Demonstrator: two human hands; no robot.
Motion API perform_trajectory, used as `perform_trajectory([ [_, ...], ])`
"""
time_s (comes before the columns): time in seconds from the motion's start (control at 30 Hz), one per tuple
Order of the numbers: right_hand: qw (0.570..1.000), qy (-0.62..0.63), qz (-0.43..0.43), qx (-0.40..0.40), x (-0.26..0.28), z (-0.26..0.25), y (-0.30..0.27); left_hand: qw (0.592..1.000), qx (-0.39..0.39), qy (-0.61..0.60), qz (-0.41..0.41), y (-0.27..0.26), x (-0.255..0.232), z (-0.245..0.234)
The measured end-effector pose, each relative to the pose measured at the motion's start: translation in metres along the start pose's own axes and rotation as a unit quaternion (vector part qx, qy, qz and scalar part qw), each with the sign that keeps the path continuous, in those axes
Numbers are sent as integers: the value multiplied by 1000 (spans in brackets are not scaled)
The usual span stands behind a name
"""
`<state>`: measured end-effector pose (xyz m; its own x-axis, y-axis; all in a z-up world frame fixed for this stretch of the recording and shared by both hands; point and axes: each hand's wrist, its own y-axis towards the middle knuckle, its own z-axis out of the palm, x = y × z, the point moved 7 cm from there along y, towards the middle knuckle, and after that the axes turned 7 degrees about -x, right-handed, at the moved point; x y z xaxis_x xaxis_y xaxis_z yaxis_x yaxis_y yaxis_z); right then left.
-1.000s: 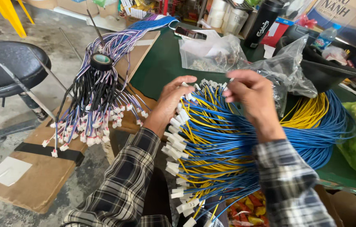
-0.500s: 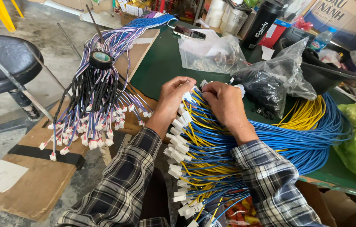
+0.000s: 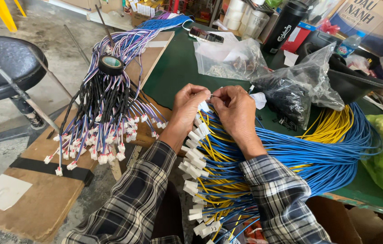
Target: The person sits at a workbench and repeatedly picks up small white plastic connectors and blue and yellow wires. They insert the wire ends into the connectors by hand and place the finished units into a growing pile on the table.
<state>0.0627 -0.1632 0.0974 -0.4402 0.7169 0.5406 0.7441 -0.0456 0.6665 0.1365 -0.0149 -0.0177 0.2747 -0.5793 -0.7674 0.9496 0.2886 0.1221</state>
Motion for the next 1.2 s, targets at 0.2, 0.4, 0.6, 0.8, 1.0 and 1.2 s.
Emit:
perform_trajectory([
  [0.2,1000,8,-25,-15,-1,2,-1,1000,4,-18,7,2,4,0],
  [0.4,999,36,-34,-12,-11,5,1,1000,11,-9,10,5,6,-3],
  [0.6,995,84,-9,44,-11,-4,-4,999,41,4,35,13,11,-6],
  [0.8,987,122,86,63,-26,9,0,998,51,18,24,6,7,-5],
  [1.0,981,115,130,82,-49,24,5,996,78,-10,36,1,2,0],
  [1.2,985,-162,23,56,-40,26,12,967,141,147,151,-18,-21,9],
])
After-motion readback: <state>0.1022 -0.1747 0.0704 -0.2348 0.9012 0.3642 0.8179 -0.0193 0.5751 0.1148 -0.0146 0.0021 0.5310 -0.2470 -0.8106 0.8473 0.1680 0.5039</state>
